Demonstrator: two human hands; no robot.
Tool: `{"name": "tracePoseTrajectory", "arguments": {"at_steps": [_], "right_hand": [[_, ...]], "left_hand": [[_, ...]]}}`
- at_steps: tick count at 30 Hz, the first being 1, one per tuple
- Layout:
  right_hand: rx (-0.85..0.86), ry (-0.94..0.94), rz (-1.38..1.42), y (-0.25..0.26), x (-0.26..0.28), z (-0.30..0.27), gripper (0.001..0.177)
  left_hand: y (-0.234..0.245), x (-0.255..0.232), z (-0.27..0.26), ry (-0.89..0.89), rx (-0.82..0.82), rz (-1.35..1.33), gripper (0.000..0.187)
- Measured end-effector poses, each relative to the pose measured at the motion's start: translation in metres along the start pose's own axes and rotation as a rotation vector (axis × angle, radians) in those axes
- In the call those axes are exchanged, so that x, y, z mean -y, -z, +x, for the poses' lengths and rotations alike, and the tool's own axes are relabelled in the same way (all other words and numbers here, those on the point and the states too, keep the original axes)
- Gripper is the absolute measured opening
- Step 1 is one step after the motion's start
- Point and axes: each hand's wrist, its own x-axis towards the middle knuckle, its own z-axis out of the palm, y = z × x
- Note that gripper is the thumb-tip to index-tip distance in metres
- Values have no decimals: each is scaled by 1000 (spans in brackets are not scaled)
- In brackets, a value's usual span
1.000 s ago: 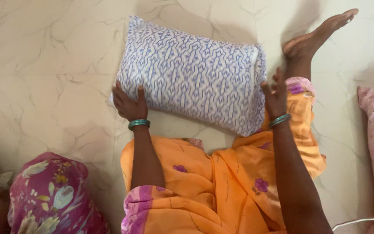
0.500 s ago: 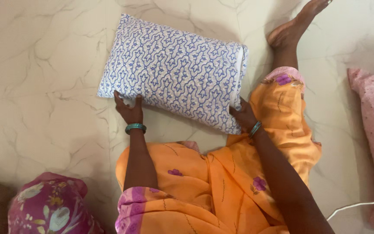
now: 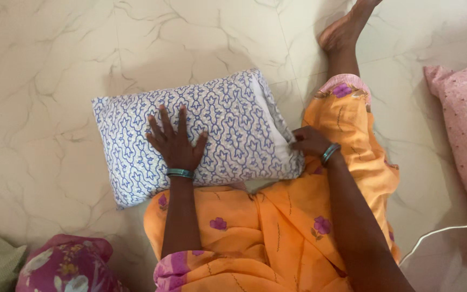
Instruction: The person sits on the floor and changes pillowcases on several pillows. They remove a pink patterned case, then a blue patterned case, and finally a green patterned case, replacing each with a white pillow insert or a new case. The person smooths the fabric and adjusts the corners of each pillow after changing the cover.
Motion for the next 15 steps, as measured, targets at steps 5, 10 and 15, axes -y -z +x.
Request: {"name": "tracePoseTrajectory", "arguments": {"at_steps": [5,10,15], "right_hand": [[-830,456,-40,1,19,-6,26],[-387,430,603,-31,35,45,19],[-718,203,-9,-52,26,123,23]], "left_hand": [[-20,-7,-5,-4,271,19,76],[-24,-5,-14,-16,249,33,76],[-19,-7,-16,-24,256,3,75]]}}
